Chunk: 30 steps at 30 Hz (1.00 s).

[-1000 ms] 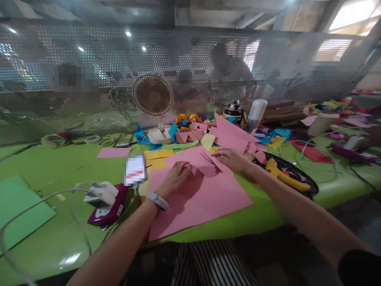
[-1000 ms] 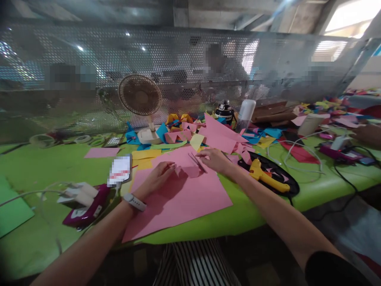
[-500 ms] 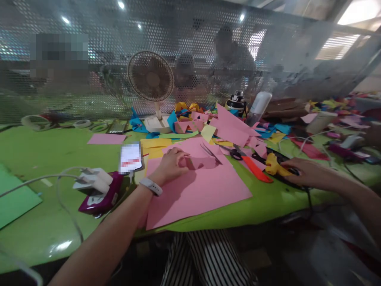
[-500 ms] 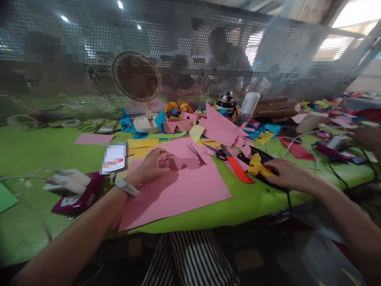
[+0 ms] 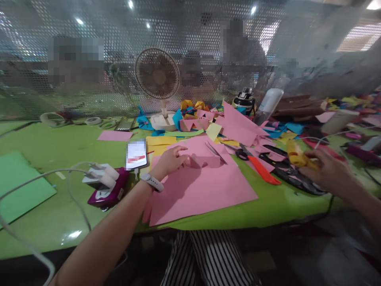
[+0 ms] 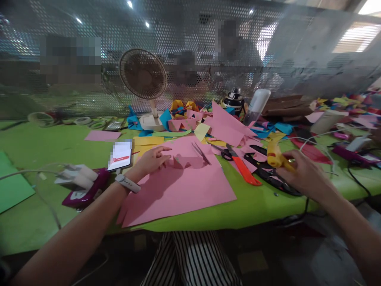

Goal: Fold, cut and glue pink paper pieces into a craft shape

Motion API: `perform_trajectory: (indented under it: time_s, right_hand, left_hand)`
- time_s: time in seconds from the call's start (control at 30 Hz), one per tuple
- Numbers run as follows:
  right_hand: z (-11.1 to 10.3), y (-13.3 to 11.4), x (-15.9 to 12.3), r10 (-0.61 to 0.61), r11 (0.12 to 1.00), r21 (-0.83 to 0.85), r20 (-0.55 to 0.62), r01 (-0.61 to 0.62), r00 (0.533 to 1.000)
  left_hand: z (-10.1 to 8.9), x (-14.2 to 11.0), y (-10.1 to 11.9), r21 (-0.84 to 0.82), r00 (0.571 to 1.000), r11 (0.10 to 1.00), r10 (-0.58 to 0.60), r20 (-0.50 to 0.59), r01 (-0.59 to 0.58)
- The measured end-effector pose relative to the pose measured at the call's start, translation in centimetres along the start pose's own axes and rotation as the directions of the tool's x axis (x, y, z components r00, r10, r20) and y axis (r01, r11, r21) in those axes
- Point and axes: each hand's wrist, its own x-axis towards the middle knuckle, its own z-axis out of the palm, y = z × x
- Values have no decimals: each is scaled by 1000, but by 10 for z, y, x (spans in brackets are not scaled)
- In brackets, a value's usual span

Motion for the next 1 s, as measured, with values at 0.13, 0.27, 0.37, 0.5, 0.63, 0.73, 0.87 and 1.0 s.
perform_trajectory:
  time_s: [0.13,0.27,0.37,0.5,0.63,0.73,0.87,1.0]
  right_hand:
    - [-12,-46,-7,-153,874,486,233,21,960]
    - [-5,-100,-12,-365,736,669,264,103,893]
    - [6,-135,-12,-583,646,717,243,261,775]
    - [20,-168,-3,-775,557,652,184,514,605]
    - [28,-182,8,-828,508,649,190,566,527]
    - [33,-182,8,-825,512,649,189,563,533]
    - [42,-178,1,-824,522,609,178,598,538]
    - [51,-175,-5,-811,538,605,183,587,556]
  left_hand:
    - [2,-2,4,-98,982,994,67,174,-50]
    - [7,-3,6,-88,967,994,85,242,-65]
    - [5,-2,6,-80,974,989,138,180,-125]
    - [-3,-1,2,22,982,982,188,13,-188]
    - [-4,0,-2,124,972,965,224,72,-232]
    - [2,1,-3,90,950,963,230,209,-253]
    - [9,1,-1,65,942,963,240,233,-261]
    - [10,-1,-1,63,950,969,220,222,-239]
